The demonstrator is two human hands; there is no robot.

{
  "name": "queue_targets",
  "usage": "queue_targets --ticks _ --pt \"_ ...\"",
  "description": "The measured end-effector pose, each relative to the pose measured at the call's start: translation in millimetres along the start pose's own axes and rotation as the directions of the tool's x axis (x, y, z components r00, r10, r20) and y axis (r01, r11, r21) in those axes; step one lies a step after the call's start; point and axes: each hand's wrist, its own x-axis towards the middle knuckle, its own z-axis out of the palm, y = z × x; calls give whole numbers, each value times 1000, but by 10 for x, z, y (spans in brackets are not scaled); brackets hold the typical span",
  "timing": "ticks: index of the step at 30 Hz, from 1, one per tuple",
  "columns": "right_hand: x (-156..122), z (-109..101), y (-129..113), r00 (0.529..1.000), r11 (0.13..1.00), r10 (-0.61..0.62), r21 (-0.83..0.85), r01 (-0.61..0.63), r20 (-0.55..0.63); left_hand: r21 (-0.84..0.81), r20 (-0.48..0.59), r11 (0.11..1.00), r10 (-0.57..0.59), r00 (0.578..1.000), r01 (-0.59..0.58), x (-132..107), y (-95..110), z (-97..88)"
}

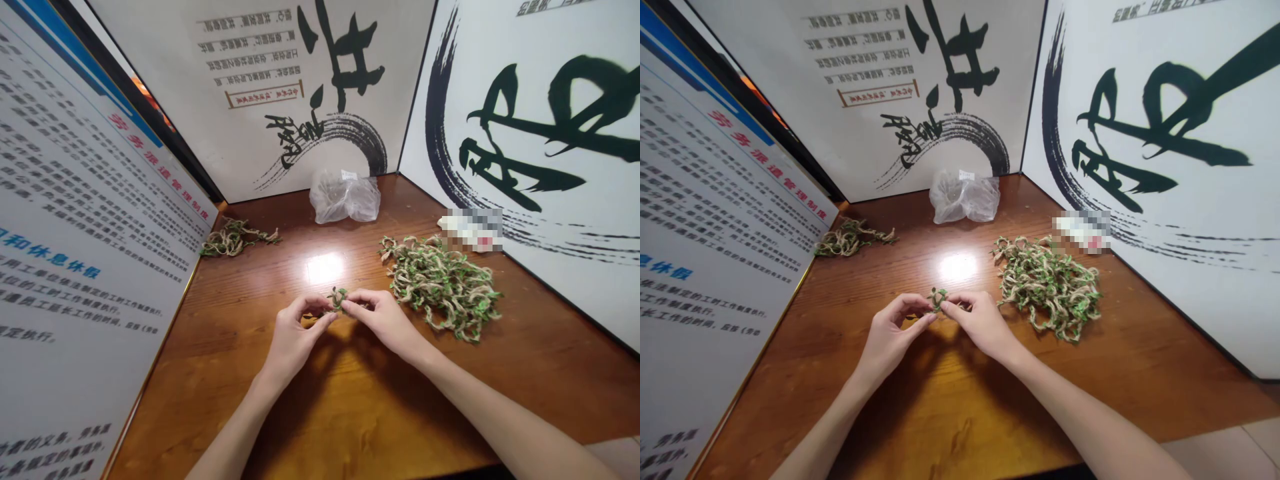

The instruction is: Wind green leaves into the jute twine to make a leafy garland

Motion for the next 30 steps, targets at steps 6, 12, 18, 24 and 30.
queue_targets --ticks 6,12,18,24,30 --pt "-3 -8 -32 998 997 27 73 -31 65 137 -137 981 156 978 -138 15 7 -4" --pt "-13 -18 -51 1000 1000 -6 -3 6 27 -65 -101 992 -113 988 107 5 5 49" --pt "-13 4 -5 995 985 -4 -171 -13 -99 -278 -22 937 -226 974 212 14 30 95" --pt "-26 27 3 990 967 -26 -256 -10 -137 -381 48 882 -282 958 278 5 68 143" --pt "-38 38 -13 991 961 -39 -275 3 -126 -380 50 867 -330 943 323 -3 59 131"
